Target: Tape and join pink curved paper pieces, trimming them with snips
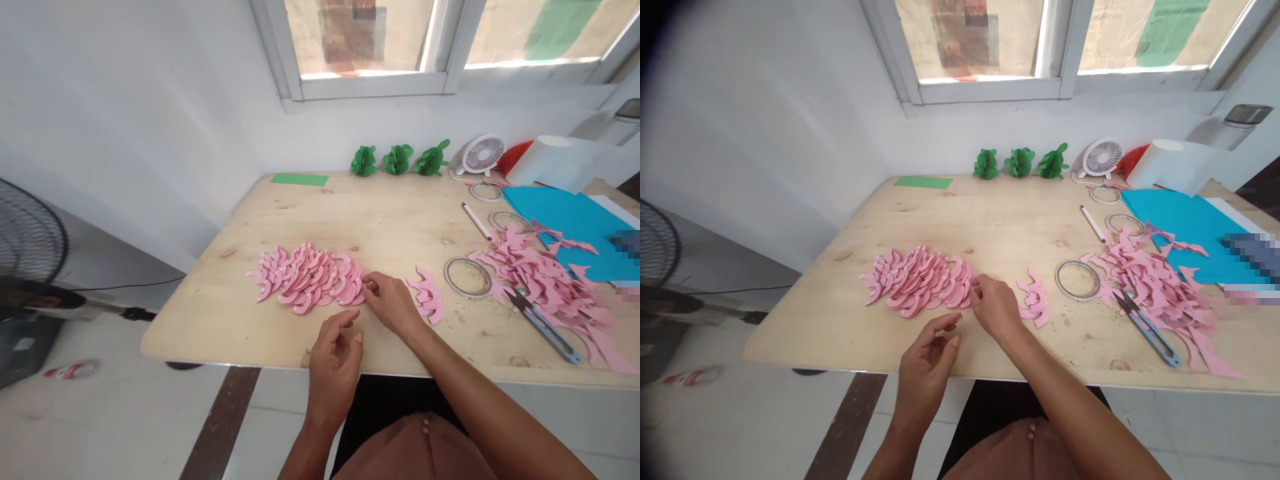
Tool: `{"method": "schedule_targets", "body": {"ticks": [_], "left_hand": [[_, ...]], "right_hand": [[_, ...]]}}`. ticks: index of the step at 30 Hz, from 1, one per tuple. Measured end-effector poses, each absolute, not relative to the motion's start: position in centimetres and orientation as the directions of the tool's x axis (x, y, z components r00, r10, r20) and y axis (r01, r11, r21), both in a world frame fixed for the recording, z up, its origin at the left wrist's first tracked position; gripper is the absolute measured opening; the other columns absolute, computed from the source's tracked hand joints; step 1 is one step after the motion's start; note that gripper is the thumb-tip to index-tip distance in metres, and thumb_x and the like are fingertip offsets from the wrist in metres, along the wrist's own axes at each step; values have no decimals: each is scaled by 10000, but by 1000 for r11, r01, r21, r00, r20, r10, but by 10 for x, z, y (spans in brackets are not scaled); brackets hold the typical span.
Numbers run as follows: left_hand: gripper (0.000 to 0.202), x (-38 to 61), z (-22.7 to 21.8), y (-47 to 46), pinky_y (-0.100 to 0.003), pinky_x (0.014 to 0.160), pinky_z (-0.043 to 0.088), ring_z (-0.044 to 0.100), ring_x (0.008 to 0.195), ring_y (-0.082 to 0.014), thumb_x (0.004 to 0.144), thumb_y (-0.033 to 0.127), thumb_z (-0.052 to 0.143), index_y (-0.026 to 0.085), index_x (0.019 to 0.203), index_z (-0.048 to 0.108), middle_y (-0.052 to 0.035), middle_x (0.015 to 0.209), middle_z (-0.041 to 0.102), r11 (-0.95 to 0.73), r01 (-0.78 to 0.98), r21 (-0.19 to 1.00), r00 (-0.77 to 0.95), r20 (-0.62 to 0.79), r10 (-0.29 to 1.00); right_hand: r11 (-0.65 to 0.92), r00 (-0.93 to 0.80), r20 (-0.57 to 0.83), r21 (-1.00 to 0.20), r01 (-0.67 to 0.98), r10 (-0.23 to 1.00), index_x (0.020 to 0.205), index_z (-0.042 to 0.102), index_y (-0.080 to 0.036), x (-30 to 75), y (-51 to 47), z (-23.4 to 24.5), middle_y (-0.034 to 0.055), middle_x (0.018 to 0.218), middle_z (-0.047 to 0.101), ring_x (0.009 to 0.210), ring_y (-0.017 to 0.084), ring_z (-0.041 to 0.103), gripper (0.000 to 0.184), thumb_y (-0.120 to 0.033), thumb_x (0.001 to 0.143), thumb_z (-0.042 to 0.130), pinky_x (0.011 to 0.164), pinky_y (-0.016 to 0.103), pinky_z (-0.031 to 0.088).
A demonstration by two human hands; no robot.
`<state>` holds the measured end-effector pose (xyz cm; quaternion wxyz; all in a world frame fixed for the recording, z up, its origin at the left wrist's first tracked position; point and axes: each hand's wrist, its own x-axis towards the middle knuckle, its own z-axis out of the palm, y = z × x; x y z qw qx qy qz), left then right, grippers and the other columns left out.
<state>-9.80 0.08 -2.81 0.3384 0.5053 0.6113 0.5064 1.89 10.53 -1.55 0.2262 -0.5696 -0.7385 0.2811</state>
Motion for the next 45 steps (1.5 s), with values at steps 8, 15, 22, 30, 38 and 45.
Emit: {"method": "schedule_targets", "body": {"ticks": [8,15,22,30,38,45], "left_hand": [[292,-97,-14,6,-302,779,465,602,915,-197,789,234,617,196,1076,656,-79,1010,673,26,45,999,-292,-12,956],[386,-83,2,16,-241,680,455,614,907,-178,719,198,682,176,1099,626,-90,986,694,110,-410,906,-238,-223,945],[411,-71,4,19,-247,677,450,619,905,-183,716,171,669,168,1123,608,-93,965,700,150,-437,887,-146,-235,961],[426,-58,5,17,-297,815,465,634,940,-195,728,182,648,185,1150,597,-72,950,707,125,-253,959,-131,-162,978],[407,-49,9,12,-310,879,447,642,976,-198,761,182,617,185,1164,564,-70,964,707,141,-214,967,-79,-161,984],[379,-44,4,9,-302,827,433,626,926,-190,791,160,549,187,1169,566,-75,995,684,78,-31,996,-45,-79,996]], "right_hand": [[231,-225,87,-609,759,970,914,702,-185,30,100,0,93,921,728,795,213,658,219,-197,857,491,670,295,447],[238,-251,112,-797,555,961,909,700,-197,67,74,5,26,848,718,585,121,582,198,-251,856,517,571,240,459],[299,-248,208,-854,425,946,959,680,-205,75,51,7,27,804,659,601,119,551,180,-224,868,525,559,235,447],[451,-266,365,-743,494,892,906,650,-207,83,46,9,26,801,634,604,114,547,159,-191,897,492,567,232,454],[526,-264,464,-638,563,845,886,643,-189,90,36,2,65,850,657,718,143,602,207,-196,938,442,658,267,481],[364,-242,276,-783,505,930,776,557,-205,101,33,3,-8,702,559,589,115,500,126,-211,891,506,555,235,410]]}}
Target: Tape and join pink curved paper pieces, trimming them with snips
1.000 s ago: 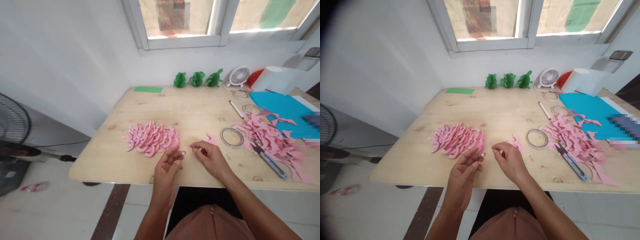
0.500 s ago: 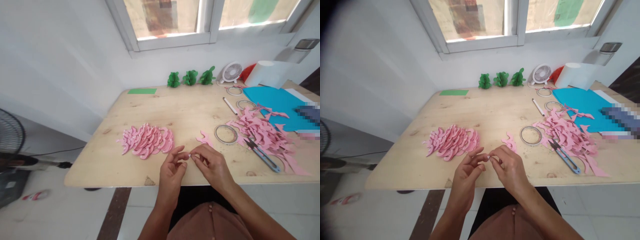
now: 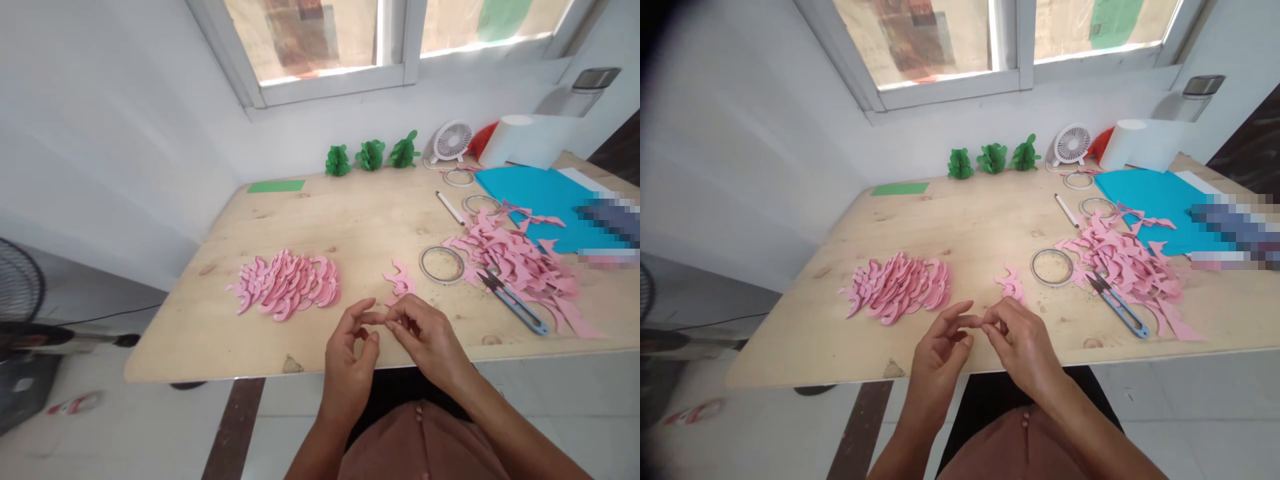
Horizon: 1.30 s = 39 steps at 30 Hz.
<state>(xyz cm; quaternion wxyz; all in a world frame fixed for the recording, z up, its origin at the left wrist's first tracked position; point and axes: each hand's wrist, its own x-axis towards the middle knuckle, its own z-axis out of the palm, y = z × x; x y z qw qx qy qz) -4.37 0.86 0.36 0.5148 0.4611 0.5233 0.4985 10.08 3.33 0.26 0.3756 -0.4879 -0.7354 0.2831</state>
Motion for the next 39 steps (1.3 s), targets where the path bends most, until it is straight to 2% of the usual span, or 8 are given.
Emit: {"method": "schedule_targets", "body": {"ticks": [4,11,17,20,24,31,36,39], "left_hand": [[379,-40,4,7,-308,817,433,606,881,-180,805,147,521,195,1179,554,-69,996,671,59,37,998,-35,-58,998],[413,-33,7,6,-331,822,433,603,820,-178,786,120,494,183,1193,521,-49,861,665,94,-40,995,-13,-95,995],[439,-31,5,14,-334,815,448,596,999,-212,762,115,516,200,1193,531,-101,1139,665,81,-44,996,-7,-82,997],[428,-31,-1,21,-353,824,454,604,997,-217,776,109,502,200,1192,545,-96,1094,677,3,98,995,-43,1,999],[361,-26,-10,32,-383,846,455,597,1002,-238,775,87,522,201,1110,600,-94,1048,672,-180,396,901,-11,200,980],[353,-19,-19,36,-382,856,478,592,998,-217,795,50,497,202,1108,562,-75,1035,652,-320,518,793,41,351,936],[348,-21,-20,35,-378,864,478,592,1010,-214,796,42,500,197,1102,557,-76,1046,647,-289,532,796,28,325,945],[346,-20,-20,36,-377,866,476,594,1008,-214,794,43,499,196,1098,560,-76,1043,647,-285,528,800,26,320,947]], "right_hand": [[375,-268,270,-766,522,925,789,519,-205,103,27,4,-6,718,538,635,128,511,123,-187,902,474,578,241,397],[428,-273,331,-725,540,903,830,501,-200,106,9,4,8,727,527,653,143,506,134,-169,928,415,599,258,383],[307,-260,202,-826,472,944,759,502,-212,111,3,7,-12,693,512,621,134,496,159,-214,910,452,573,246,393],[150,-108,116,-899,412,987,747,534,-213,118,11,5,-12,674,536,602,133,508,158,-275,887,497,553,238,415],[75,146,140,-923,378,979,881,585,-198,134,32,-6,39,791,638,714,172,590,169,-361,849,555,623,267,470],[151,86,251,-786,600,964,1184,530,-210,141,62,-24,78,990,665,778,196,622,355,-304,841,526,723,344,503],[174,15,315,-561,809,949,1234,501,-175,132,70,-26,72,880,688,799,251,611,403,-249,839,516,766,405,472],[159,7,304,-520,839,953,1240,488,-167,128,73,-25,54,794,693,774,262,612,411,-235,835,520,750,404,451]]}}
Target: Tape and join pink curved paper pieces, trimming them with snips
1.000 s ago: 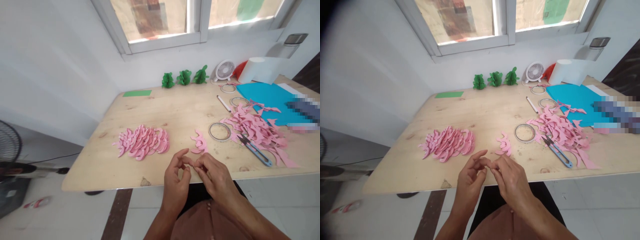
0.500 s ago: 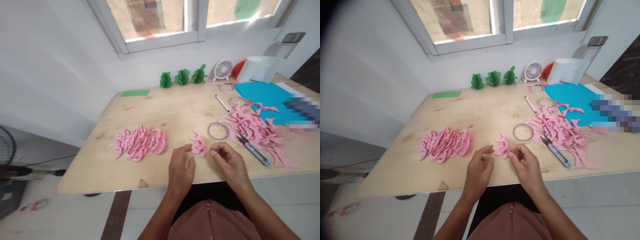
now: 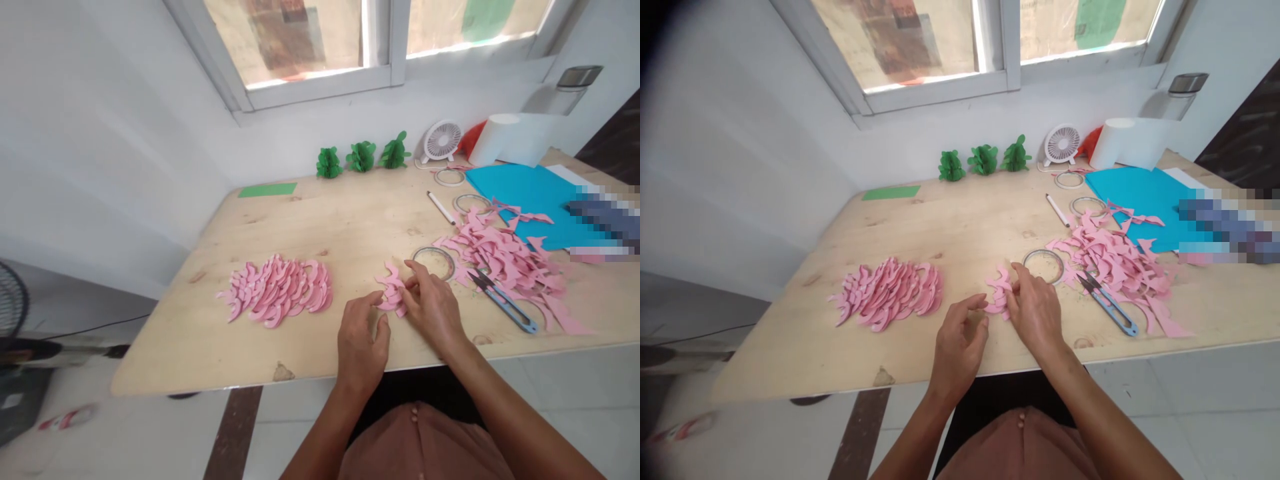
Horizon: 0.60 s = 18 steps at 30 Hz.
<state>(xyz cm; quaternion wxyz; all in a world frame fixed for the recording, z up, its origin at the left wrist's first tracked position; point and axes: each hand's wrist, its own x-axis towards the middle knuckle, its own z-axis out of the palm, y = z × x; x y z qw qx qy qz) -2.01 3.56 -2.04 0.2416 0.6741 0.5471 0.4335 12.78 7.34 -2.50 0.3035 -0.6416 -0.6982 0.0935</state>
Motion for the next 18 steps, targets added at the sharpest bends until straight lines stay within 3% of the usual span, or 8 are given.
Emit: {"method": "schedule_targets", "body": {"ticks": [7,13,18], "left_hand": [[324,-20,-20,37,-377,866,461,596,1016,-226,795,74,502,184,1088,585,-90,1046,653,-217,476,853,-9,251,968],[289,-21,-15,43,-341,788,468,602,972,-213,816,164,539,175,1099,593,-103,1075,656,-65,266,962,-92,92,992],[313,-17,-3,45,-309,773,457,596,979,-197,810,213,594,200,1123,586,-81,1070,656,-59,142,988,-107,75,991]], "right_hand": [[125,63,265,-635,762,962,1209,502,-173,124,77,-24,20,724,673,703,225,616,408,-195,802,530,720,373,433],[109,108,213,-798,593,971,1231,482,-212,124,60,-8,-4,747,654,688,190,594,421,-249,817,547,755,363,438],[151,98,235,-842,518,967,1244,465,-240,118,37,2,-15,763,639,719,181,591,435,-227,817,549,799,364,432]]}}
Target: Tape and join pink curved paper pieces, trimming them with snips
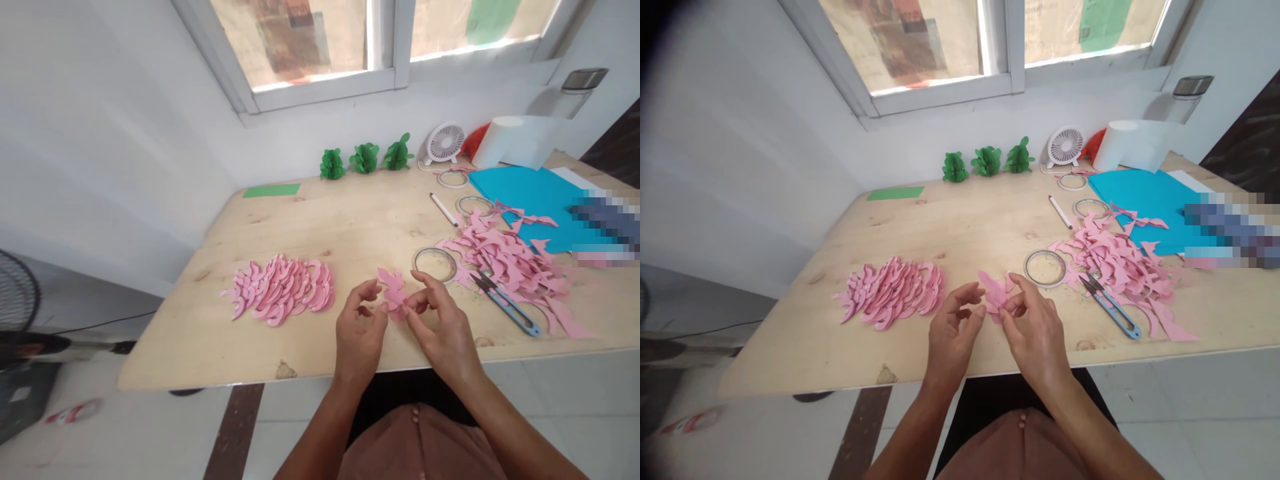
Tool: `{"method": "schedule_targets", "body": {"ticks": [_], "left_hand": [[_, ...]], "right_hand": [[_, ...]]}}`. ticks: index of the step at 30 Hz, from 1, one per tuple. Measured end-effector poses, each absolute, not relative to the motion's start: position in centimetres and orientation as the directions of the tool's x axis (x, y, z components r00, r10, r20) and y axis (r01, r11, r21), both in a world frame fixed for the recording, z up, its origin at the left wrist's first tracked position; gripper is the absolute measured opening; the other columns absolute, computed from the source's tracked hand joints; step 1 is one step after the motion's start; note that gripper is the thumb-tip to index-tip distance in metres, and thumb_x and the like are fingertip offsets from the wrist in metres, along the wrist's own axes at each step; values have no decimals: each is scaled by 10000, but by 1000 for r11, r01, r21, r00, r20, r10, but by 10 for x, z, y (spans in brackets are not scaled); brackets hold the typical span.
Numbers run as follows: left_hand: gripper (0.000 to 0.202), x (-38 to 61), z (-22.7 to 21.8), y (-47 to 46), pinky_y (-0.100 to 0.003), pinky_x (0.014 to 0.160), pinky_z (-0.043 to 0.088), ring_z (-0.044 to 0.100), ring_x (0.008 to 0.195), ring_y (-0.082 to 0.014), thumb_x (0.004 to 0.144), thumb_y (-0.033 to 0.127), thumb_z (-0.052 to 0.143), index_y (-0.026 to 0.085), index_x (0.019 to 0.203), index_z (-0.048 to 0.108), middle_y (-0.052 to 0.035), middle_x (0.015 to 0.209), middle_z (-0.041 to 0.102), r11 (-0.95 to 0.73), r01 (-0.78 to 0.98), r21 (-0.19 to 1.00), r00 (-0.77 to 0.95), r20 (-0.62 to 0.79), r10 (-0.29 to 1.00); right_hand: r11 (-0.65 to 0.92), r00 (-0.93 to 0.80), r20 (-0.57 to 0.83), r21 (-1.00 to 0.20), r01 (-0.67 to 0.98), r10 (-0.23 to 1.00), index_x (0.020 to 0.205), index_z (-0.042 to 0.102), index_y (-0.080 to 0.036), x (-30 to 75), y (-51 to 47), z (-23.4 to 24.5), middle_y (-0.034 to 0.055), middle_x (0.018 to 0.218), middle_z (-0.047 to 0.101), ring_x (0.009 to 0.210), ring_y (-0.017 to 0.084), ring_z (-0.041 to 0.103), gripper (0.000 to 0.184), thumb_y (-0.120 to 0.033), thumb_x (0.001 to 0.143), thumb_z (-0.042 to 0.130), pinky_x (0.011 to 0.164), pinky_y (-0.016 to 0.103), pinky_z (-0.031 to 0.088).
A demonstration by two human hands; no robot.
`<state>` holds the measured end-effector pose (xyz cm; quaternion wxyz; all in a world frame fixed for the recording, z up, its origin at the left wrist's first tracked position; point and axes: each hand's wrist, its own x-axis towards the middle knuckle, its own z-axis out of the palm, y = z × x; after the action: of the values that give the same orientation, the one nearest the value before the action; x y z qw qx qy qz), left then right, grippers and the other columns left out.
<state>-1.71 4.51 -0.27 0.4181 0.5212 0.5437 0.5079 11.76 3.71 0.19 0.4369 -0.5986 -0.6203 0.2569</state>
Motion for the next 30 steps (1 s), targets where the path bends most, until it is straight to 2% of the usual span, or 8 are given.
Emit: {"method": "schedule_targets", "body": {"ticks": [5,10,13,15,17,21,25,30], "left_hand": [[320,-12,0,43,-315,772,460,609,958,-199,824,235,597,185,1138,568,-88,1018,657,-52,23,998,-137,55,989],[410,-10,2,38,-316,790,439,598,957,-189,796,225,638,221,1196,546,-57,1005,655,-132,195,972,-178,167,970],[459,-9,3,36,-314,791,434,605,919,-182,765,230,674,223,1205,547,-44,957,664,-107,229,967,-184,151,971],[442,-8,3,37,-303,779,440,614,881,-173,766,231,669,214,1193,558,-40,925,669,-77,156,985,-188,106,976],[391,-8,4,38,-287,756,453,629,837,-161,783,236,645,198,1165,575,-40,896,679,-27,-12,1000,-181,24,983],[251,-8,8,42,-269,750,479,641,791,-151,769,259,649,153,996,651,-48,845,703,86,-316,945,-160,-143,977],[131,-9,11,42,-249,713,482,604,700,-124,725,241,677,144,811,688,-20,750,680,106,-365,925,-205,-191,960],[73,-10,12,41,-183,601,447,531,606,-82,727,219,666,150,704,665,22,642,614,106,-345,932,-211,-187,960]], "right_hand": [[168,105,246,-863,477,964,1248,450,-251,110,23,2,-24,747,624,731,180,599,437,-210,822,541,799,370,436],[158,123,241,-869,469,963,1244,448,-248,106,17,-1,-20,759,624,732,177,603,429,-211,826,537,797,368,445],[164,140,263,-856,491,955,1244,454,-240,104,15,-4,-11,773,624,731,178,606,426,-213,825,531,797,370,446],[170,137,269,-853,493,953,1248,453,-240,104,14,-5,-11,771,624,732,180,608,432,-212,824,531,800,372,445],[167,129,257,-862,478,958,1252,448,-248,103,12,-5,-14,766,623,739,184,609,442,-211,822,541,807,375,443],[132,132,205,-896,423,970,1258,439,-270,104,10,-6,-15,771,613,770,192,602,463,-197,815,554,825,384,435],[117,125,175,-920,373,977,1266,433,-275,103,8,-8,-15,770,603,784,198,593,477,-189,814,557,844,395,428],[110,131,165,-930,350,978,1240,468,-277,105,8,-9,-4,826,604,832,194,574,437,-218,824,589,869,391,412]]}}
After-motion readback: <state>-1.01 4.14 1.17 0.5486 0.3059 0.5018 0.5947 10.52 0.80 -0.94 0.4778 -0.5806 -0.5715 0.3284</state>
